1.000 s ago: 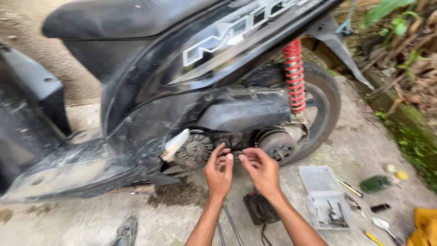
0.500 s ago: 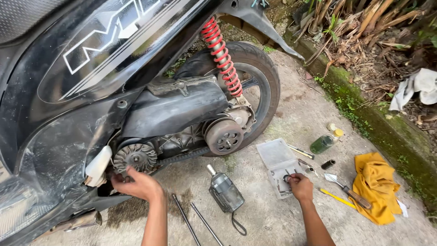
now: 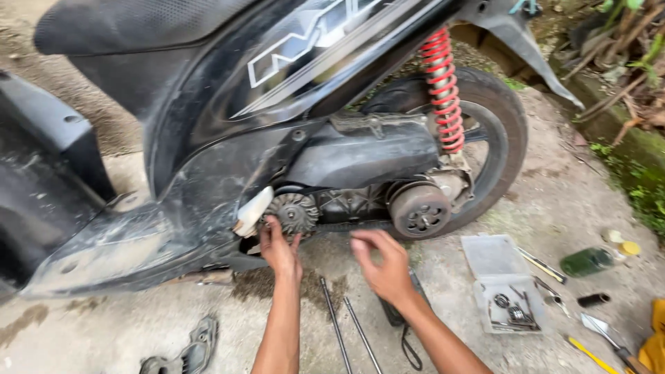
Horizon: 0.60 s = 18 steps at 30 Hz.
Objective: Disassembling a motorcycle's CVT transmission system to inspect and service the components
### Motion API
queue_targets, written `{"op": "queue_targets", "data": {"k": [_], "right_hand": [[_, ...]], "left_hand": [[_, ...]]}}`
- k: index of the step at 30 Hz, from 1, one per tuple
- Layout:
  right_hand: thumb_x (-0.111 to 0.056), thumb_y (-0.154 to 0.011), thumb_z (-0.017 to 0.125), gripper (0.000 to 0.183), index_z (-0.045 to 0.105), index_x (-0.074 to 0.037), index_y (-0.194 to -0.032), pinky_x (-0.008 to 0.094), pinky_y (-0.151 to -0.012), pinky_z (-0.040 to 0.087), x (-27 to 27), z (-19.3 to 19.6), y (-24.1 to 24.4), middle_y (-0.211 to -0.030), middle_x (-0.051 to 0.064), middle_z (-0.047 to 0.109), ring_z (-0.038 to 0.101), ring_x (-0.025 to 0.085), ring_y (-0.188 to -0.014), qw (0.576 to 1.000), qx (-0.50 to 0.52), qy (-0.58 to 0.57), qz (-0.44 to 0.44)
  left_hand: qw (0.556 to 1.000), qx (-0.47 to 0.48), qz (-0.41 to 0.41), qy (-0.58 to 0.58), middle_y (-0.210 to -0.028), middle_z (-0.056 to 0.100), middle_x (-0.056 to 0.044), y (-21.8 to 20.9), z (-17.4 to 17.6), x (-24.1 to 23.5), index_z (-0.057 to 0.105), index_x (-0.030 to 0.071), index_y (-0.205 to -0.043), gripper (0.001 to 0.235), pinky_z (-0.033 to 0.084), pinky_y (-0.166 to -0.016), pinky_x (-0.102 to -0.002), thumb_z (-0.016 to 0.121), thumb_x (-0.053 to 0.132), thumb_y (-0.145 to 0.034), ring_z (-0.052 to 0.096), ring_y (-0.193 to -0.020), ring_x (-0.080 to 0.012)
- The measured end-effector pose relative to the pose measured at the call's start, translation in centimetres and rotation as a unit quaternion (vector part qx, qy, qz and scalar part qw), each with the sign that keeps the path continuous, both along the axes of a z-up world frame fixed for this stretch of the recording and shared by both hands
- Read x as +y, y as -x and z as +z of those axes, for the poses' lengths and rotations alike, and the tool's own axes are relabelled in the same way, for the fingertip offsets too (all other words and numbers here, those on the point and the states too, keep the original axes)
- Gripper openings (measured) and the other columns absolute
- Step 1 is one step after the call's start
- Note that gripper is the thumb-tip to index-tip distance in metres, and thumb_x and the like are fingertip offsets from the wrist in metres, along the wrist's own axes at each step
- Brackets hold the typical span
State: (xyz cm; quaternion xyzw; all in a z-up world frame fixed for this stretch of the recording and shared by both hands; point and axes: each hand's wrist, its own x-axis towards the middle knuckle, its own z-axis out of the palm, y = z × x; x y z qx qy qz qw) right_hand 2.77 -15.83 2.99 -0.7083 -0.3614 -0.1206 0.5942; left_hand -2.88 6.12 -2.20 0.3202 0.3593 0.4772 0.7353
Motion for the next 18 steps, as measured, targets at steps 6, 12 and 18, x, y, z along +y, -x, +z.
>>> {"op": "queue_targets", "data": {"k": [6,12,18], "right_hand": [[-0.023,-0.090,0.077,0.052,0.063,0.001,-0.133,0.048,-0.095,0.059,12.2,-1.7,-1.9,-0.120,0.028,0.070,0.069,0.043,-0.113,0.972,0.189,0.076,0.117],[-0.017,-0.090,0.076,0.037,0.071,-0.007,-0.125,0.043,-0.076,0.063,13.2,-2.8,-1.9,-0.105,0.025,0.073,0.076,0.039,-0.087,0.966,0.240,0.051,0.081],[-0.017,-0.090,0.077,0.039,0.070,-0.004,-0.126,0.040,-0.072,0.063,13.3,-3.4,-2.0,-0.100,0.023,0.074,0.078,0.032,-0.082,0.965,0.244,0.036,0.086]], "left_hand": [[0.998,0.051,-0.015,0.018,-0.115,0.053,-0.003,0.4,2.2,-0.2,0.059,0.018,-0.116,0.033,0.055,-0.095,-0.060,0.065,0.047,-0.101,0.047,-0.106,-0.0198],[0.998,0.035,-0.037,0.045,-0.121,0.053,-0.003,0.8,0.7,0.4,0.059,0.015,-0.126,0.034,0.051,-0.099,-0.067,0.065,0.039,-0.102,0.047,-0.110,-0.0211],[0.999,0.020,-0.019,0.032,-0.129,0.055,-0.008,0.7,0.9,0.4,0.060,0.009,-0.133,0.042,0.047,-0.099,-0.071,0.069,0.035,-0.101,0.048,-0.121,-0.0247]]}}
